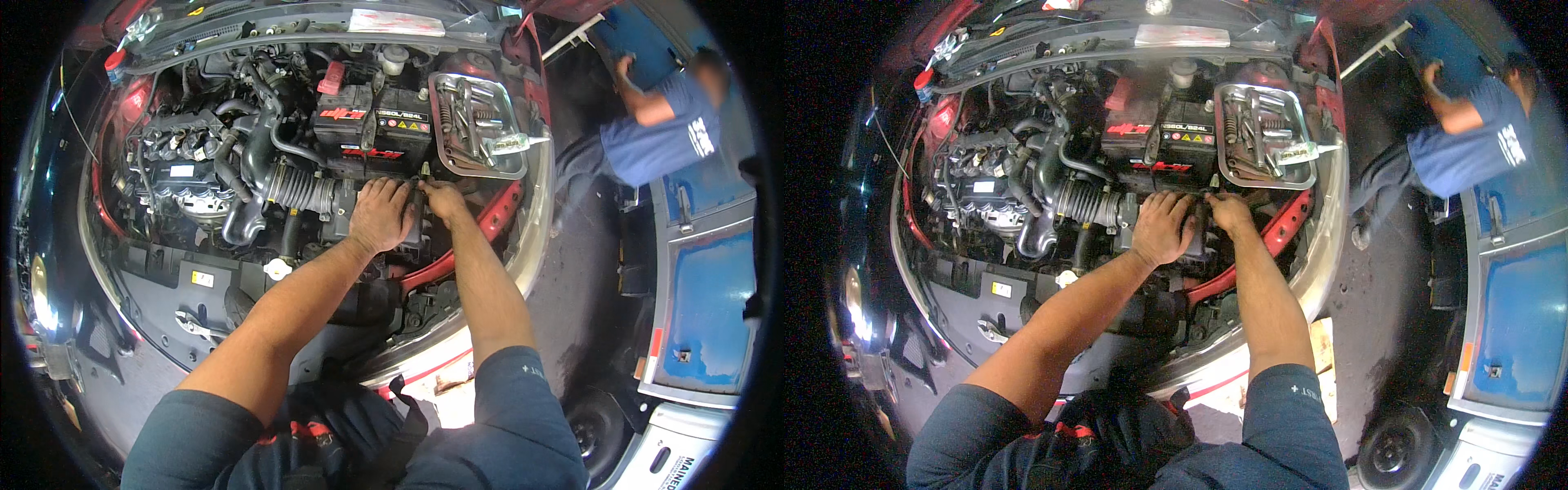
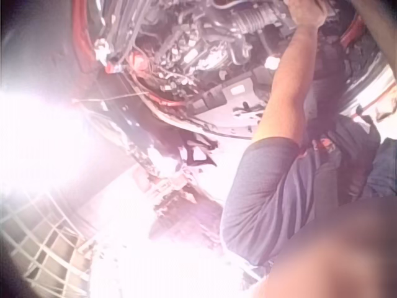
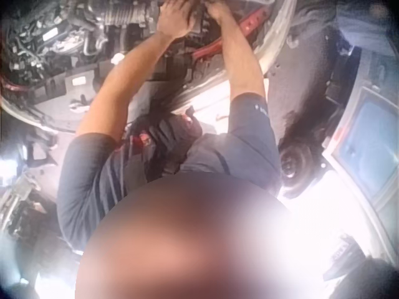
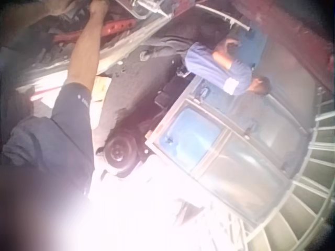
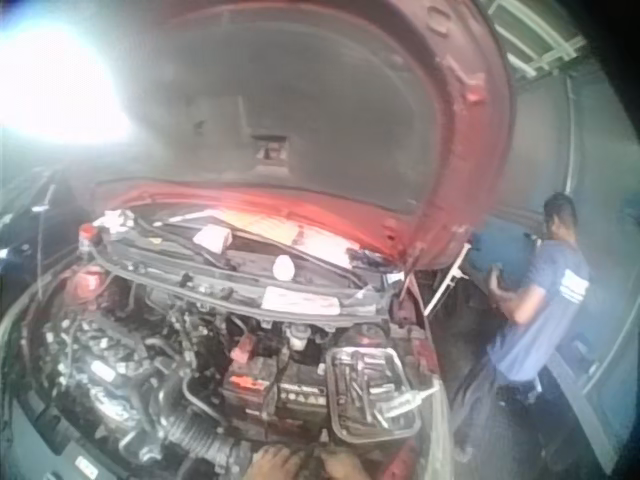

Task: The person removes a large air intake assembly from the engine bay, then reinstalls it and secures it with a clamp. The person also reconnects several electrical connectors and adjusts hoses within the engine compartment.

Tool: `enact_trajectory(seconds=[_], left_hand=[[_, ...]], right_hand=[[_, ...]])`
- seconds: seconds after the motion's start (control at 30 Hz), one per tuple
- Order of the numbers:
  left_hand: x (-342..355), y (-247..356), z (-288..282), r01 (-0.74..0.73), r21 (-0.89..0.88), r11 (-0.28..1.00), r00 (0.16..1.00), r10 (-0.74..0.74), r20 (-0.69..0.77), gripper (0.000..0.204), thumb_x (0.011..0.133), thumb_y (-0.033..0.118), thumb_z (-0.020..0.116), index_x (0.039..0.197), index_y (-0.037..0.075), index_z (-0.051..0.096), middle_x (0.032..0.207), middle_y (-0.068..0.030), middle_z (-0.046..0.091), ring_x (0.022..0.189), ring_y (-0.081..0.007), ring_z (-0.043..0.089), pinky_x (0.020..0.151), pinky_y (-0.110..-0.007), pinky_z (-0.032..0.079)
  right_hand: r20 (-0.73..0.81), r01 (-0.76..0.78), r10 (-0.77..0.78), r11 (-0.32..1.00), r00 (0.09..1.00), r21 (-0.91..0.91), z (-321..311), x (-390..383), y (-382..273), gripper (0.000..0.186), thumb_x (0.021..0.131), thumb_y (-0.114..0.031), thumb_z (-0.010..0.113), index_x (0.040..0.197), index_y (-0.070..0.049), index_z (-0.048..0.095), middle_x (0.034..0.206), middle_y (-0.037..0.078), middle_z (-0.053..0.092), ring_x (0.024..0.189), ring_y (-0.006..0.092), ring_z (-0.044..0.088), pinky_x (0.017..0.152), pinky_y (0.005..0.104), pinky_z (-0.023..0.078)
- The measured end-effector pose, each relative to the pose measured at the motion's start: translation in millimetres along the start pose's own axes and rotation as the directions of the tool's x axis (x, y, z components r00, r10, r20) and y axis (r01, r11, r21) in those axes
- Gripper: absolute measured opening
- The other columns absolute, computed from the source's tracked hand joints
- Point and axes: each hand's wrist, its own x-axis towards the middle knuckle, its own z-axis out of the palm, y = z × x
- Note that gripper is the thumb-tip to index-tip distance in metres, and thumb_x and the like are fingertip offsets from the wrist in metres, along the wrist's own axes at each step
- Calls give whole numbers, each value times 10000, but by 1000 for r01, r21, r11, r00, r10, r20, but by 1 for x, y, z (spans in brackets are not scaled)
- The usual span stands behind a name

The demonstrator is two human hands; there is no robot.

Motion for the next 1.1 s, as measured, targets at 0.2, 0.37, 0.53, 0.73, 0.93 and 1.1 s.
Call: enact_trajectory(seconds=[0.2,0.37,0.53,0.73,0.93,1.1], left_hand=[[1,2,-1,17,13,1000,999,-17,45,425,866,244,594,1223,16,613,1142,-171,614,1140,-352,556,1042,-471,396],[-1,-1,6,8,16,1000,1000,-8,-7,437,864,237,590,1242,18,607,1183,-170,610,1181,-352,545,1062,-465,385],[-3,2,5,43,-22,999,999,-43,-19,503,848,214,602,1300,-2,557,1310,-221,550,1266,-391,497,1129,-494,338],[-85,17,-52,46,-208,977,998,-38,39,538,844,87,642,1349,-18,489,1484,-271,404,1386,-471,381,1177,-524,306],[-282,10,-198,432,-309,847,899,-378,220,318,869,51,635,1186,34,632,1322,-236,551,1225,-418,552,1043,-448,460],[-346,-5,-282,658,-164,735,749,-661,44,187,896,28,610,1077,5,651,1135,-204,621,1090,-386,611,960,-440,486]], right_hand=[[-42,72,-75,995,996,-66,6,-11,9,392,946,-388,597,995,-35,759,1089,219,708,1077,385,655,964,412,489],[-84,138,-137,990,987,10,-6,-27,-13,385,958,-341,595,1106,-12,727,1158,225,696,1112,384,642,981,409,482],[-264,277,-219,938,939,208,-4,-71,-57,475,1000,-323,563,1285,56,600,1291,264,625,1227,384,585,1062,396,439],[-306,417,-384,908,871,50,17,-109,-95,499,995,-393,570,1299,2,604,1328,193,602,1278,366,529,1100,442,393],[-152,192,-316,825,936,-532,29,-103,-126,541,960,-544,534,1194,-72,657,1214,113,649,1212,314,547,1071,511,399],[-183,81,-240,787,953,-612,36,-104,-139,541,961,-580,477,1198,-136,674,1227,76,658,1200,287,559,1059,481,403]])
